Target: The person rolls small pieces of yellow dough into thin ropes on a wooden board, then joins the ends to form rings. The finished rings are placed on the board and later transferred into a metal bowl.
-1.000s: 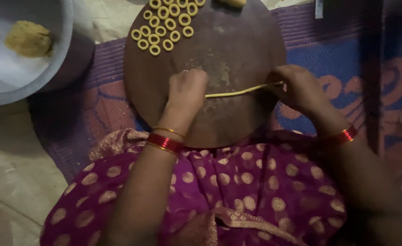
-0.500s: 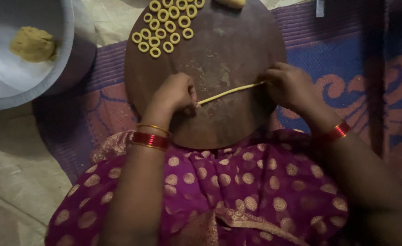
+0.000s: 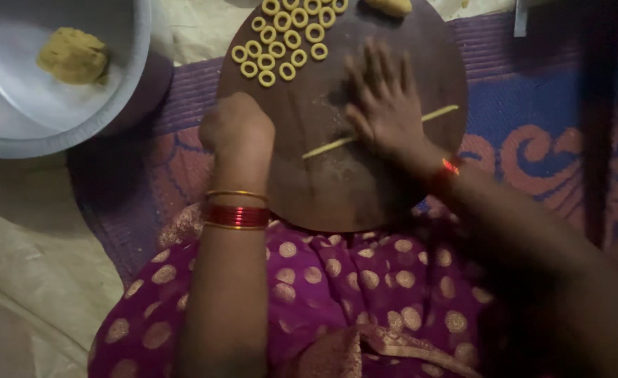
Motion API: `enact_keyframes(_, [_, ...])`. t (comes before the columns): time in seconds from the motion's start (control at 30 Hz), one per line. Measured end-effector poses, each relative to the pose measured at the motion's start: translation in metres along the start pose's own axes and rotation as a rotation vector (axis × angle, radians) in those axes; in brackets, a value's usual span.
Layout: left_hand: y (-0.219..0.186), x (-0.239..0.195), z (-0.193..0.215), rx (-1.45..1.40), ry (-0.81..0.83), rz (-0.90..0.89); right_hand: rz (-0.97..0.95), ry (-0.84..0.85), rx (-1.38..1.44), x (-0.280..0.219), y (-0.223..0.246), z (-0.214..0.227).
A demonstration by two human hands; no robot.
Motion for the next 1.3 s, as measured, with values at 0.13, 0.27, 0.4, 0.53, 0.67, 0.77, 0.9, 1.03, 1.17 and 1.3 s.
enact_keyframes(0.13, [0.01,-0.007,0.008,-0.006,-0.045,0.101,-0.091,-0.003,0.008,0.041,-0.019,-0.003])
enact_keyframes(0.27, [0.016,-0.002,0.01,-0.017,0.001,0.16,0.038,-0.018,0.018,0.015,-0.001,-0.007])
enact_keyframes(0.4, [0.016,0.001,0.003,0.009,-0.024,0.166,0.15,-0.15,0.184,-0.053,0.019,-0.008])
enact_keyframes(0.53, [0.017,0.003,-0.002,-0.037,-0.039,0.129,0.152,-0.098,0.196,-0.089,0.021,-0.014])
enact_keyframes(0.67, [0.016,0.009,-0.008,-0.072,-0.082,0.112,0.243,-0.229,0.099,-0.092,0.035,0.001])
enact_keyframes(0.77, [0.017,0.013,-0.008,-0.084,-0.107,0.125,0.195,-0.082,0.054,-0.06,0.05,0.001])
enact_keyframes(0.9, [0.017,0.014,-0.008,-0.109,-0.118,0.134,-0.045,0.106,0.085,0.027,0.024,0.0])
enact_keyframes(1.03, [0.016,0.01,-0.005,-0.091,-0.103,0.133,-0.055,-0.01,0.003,0.046,0.015,0.007])
enact_keyframes(1.17, [0.014,0.008,-0.003,-0.096,-0.112,0.119,0.125,-0.129,0.043,-0.006,0.042,0.004])
enact_keyframes(1.3, [0.014,0.009,-0.005,-0.075,-0.091,0.136,0.172,-0.102,0.177,-0.071,0.06,-0.001])
Point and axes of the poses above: each hand's wrist, its own x-axis towards the middle knuckle, its own z-axis out of the back of the hand, y = z × x, the point moved 6 cm from there along x, towards the middle knuckle, and after that the axes turned 12 degrees about -x, right-handed, at the moved point
